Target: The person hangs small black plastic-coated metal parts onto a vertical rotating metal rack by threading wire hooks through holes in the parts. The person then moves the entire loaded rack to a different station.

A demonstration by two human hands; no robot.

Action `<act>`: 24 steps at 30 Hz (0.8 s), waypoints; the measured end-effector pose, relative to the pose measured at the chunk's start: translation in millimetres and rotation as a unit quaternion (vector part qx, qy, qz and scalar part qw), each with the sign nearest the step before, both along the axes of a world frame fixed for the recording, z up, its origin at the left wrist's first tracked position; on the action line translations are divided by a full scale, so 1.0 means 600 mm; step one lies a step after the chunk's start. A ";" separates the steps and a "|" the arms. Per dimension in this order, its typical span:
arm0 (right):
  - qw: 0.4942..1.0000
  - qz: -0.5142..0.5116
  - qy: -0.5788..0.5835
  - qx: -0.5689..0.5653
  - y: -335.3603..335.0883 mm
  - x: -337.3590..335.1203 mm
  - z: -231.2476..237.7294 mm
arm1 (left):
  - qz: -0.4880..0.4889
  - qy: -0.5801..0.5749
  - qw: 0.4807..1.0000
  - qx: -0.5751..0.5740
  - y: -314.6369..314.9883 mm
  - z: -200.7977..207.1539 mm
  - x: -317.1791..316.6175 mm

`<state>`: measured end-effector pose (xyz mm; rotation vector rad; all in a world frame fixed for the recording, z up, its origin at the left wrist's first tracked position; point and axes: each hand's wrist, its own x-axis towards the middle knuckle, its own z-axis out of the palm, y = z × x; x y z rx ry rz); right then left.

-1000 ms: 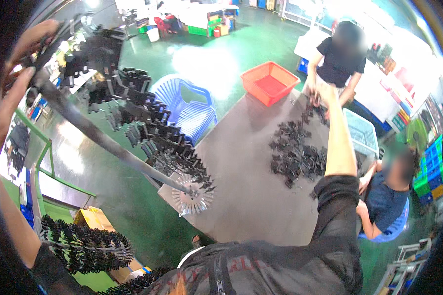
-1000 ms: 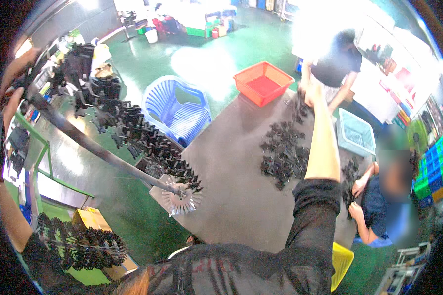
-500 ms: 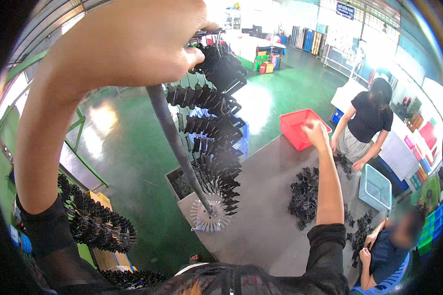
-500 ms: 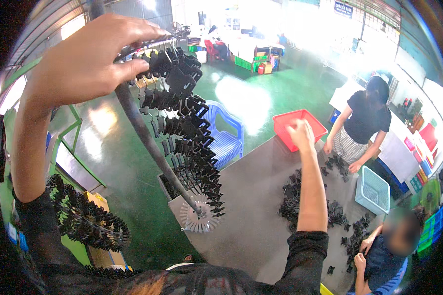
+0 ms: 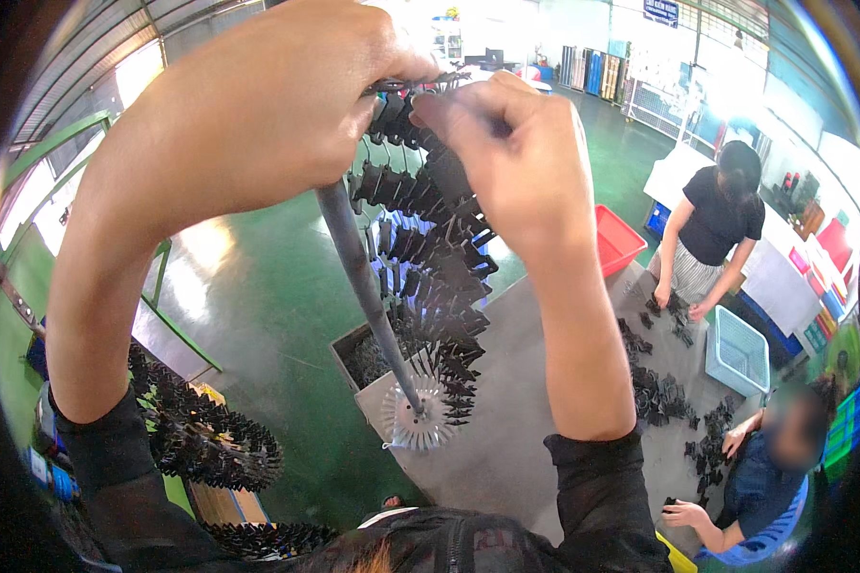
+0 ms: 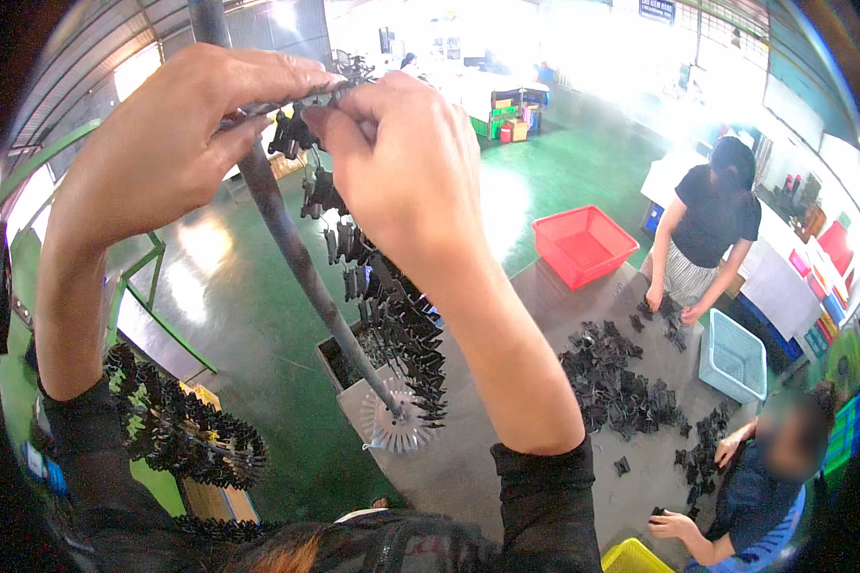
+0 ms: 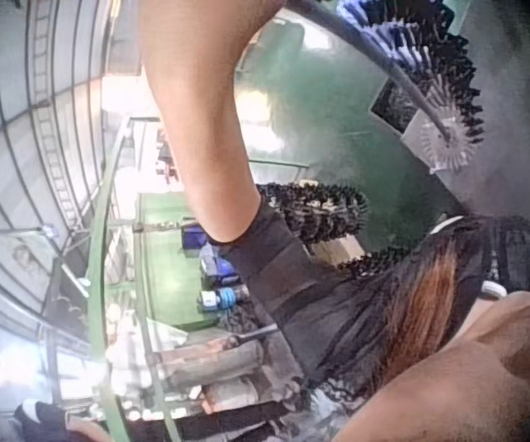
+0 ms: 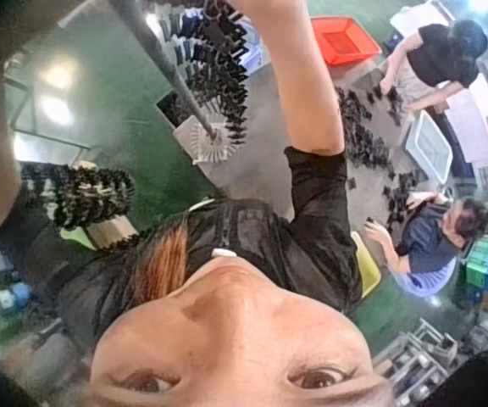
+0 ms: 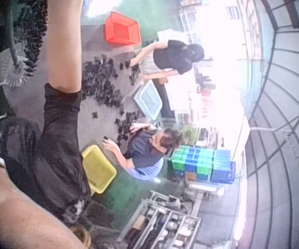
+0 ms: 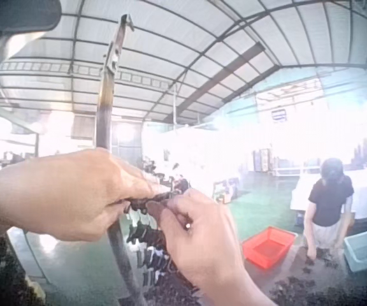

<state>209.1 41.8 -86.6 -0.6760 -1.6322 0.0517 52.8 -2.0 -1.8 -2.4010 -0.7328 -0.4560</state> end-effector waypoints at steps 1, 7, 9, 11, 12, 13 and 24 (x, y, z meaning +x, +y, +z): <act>0.997 0.063 0.012 -0.030 0.000 0.005 0.007 | 0.008 -0.019 1.000 -0.015 -0.005 -0.001 0.002; 0.953 0.248 0.075 -0.155 0.006 0.089 -0.004 | 0.006 -0.001 1.000 0.009 0.017 -0.006 -0.019; 0.940 0.233 0.048 -0.243 0.006 0.126 -0.007 | 0.010 -0.016 1.000 -0.012 0.012 -0.006 -0.025; 0.927 0.227 0.019 -0.297 0.014 0.146 -0.015 | 0.004 -0.060 0.996 -0.072 0.012 -0.008 -0.030; 0.932 0.201 0.055 -0.296 0.010 0.148 -0.018 | -0.005 -0.067 0.995 -0.080 0.012 -0.009 -0.031; 0.942 0.162 0.084 -0.283 0.006 0.145 -0.018 | -0.014 -0.074 0.993 -0.087 0.013 -0.012 -0.033; 0.990 0.078 0.083 -0.088 0.000 0.036 -0.012 | -0.020 -0.004 0.998 -0.061 -0.020 -0.001 -0.003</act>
